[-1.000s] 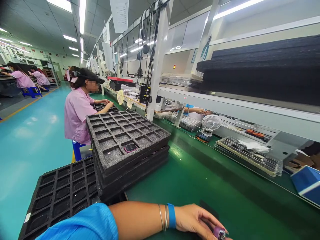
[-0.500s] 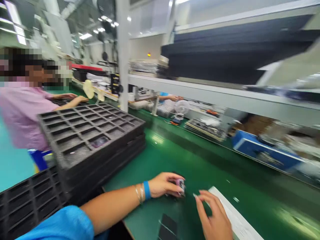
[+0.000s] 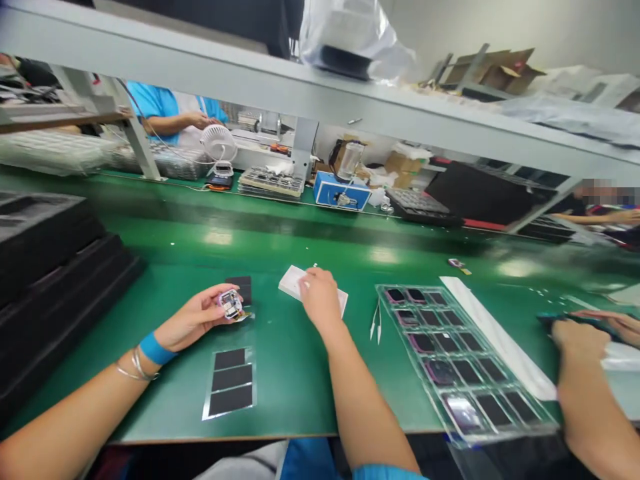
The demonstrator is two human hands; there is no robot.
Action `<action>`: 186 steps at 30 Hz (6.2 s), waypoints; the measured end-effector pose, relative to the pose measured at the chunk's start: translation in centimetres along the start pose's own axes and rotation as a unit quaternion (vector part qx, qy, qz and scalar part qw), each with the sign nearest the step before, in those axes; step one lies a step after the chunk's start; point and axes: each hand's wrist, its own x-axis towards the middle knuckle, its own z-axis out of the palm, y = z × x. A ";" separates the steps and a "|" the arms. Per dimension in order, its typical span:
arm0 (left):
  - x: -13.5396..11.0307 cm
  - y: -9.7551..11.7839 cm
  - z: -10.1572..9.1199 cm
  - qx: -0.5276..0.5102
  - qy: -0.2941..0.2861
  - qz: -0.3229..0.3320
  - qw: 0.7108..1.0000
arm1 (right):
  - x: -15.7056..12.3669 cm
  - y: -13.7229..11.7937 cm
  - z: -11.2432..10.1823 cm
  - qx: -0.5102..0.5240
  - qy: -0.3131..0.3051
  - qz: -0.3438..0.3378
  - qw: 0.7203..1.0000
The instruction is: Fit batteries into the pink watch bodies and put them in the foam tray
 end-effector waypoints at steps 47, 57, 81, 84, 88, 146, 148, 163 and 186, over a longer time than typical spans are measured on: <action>-0.4 0.9 -0.8 -0.067 -0.065 -0.030 0.995 | -3.3 -4.8 2.1 0.614 -0.347 0.098 0.702; -0.2 0.0 -0.4 -0.008 -0.144 -0.107 0.984 | -4.6 -6.2 1.9 0.349 -0.097 -0.145 0.921; 1.5 -0.1 -0.3 0.010 0.171 -0.051 0.984 | -2.8 -4.3 6.8 0.126 -0.145 -0.076 0.978; 1.6 -0.3 -0.4 0.000 0.183 -0.047 0.982 | -3.1 -4.5 7.5 0.057 -0.155 -0.106 0.981; 1.6 -0.5 -0.2 -0.019 0.194 -0.039 0.980 | -3.0 -4.7 8.3 0.035 -0.156 -0.125 0.979; 1.1 0.5 -0.3 0.009 0.181 -0.050 0.982 | -2.6 -5.9 6.0 0.259 -0.050 -0.166 0.950; 0.9 0.5 -0.1 0.037 0.163 -0.058 0.984 | -2.5 -5.8 6.2 0.345 -0.073 -0.108 0.929; 0.8 -0.2 0.0 0.123 0.111 -0.060 0.984 | -3.0 -6.0 6.7 0.377 -0.147 -0.054 0.913; 0.7 -0.2 0.2 0.105 0.131 -0.059 0.984 | -3.1 -6.4 6.9 0.232 -0.046 -0.087 0.968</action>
